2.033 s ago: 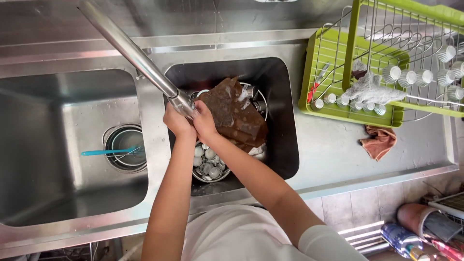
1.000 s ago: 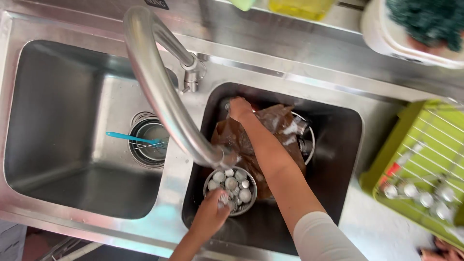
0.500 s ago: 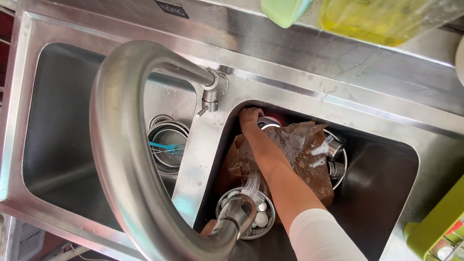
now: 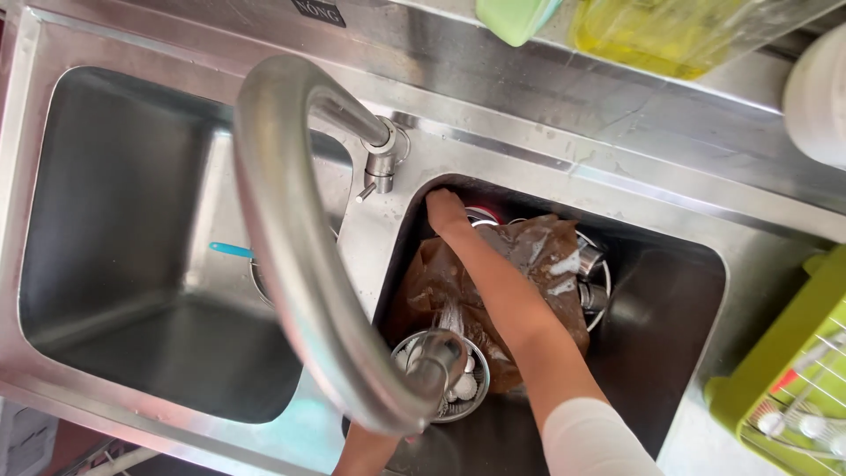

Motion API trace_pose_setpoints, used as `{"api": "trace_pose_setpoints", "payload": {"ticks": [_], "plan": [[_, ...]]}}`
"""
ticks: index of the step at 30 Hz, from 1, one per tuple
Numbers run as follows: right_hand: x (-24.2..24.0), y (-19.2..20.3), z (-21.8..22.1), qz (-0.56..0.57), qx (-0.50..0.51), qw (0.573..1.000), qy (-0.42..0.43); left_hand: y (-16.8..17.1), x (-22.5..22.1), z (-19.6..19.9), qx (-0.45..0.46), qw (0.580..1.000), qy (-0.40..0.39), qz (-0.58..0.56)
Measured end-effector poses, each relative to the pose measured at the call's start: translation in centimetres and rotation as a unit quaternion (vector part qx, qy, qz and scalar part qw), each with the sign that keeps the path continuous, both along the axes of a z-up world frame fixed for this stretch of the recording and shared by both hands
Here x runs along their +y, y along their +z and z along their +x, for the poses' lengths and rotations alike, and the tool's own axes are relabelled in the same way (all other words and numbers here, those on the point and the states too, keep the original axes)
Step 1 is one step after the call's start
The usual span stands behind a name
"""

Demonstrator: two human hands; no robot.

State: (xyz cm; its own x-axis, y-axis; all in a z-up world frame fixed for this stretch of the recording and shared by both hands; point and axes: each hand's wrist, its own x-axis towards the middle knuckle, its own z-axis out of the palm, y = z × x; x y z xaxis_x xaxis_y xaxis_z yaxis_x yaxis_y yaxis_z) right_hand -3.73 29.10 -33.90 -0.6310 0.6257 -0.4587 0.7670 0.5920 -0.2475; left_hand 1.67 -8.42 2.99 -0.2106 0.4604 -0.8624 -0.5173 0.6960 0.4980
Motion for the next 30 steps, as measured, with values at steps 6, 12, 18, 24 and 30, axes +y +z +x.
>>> {"api": "trace_pose_setpoints", "payload": {"ticks": [6, 12, 18, 24, 30], "plan": [[-6.0, 21.5, 9.0, -0.584, 0.447, 0.577, -0.354, 0.5, 13.1, -3.1, -0.122, 0.975, 0.125, 0.136], [-15.5, 25.0, 13.2, -0.554, 0.540, 0.508, -0.378, -1.5, 15.6, -4.1, -0.127, 0.932, 0.182, 0.288], [-18.9, 39.1, 15.2, -0.190, 0.546, 0.724, -0.377, 0.9, 16.5, -1.4, 0.062, 0.938, 0.177, 0.290], [-20.9, 42.1, 23.2, 0.033, 0.434, 0.867, -0.244, -1.7, 13.8, 4.6, 0.013, 0.978, 0.095, 0.186], [-21.9, 43.6, 31.1, 0.078, 0.411, 0.876, -0.240, -0.2, 13.3, 10.0, -0.089, 0.981, -0.012, 0.173]]}}
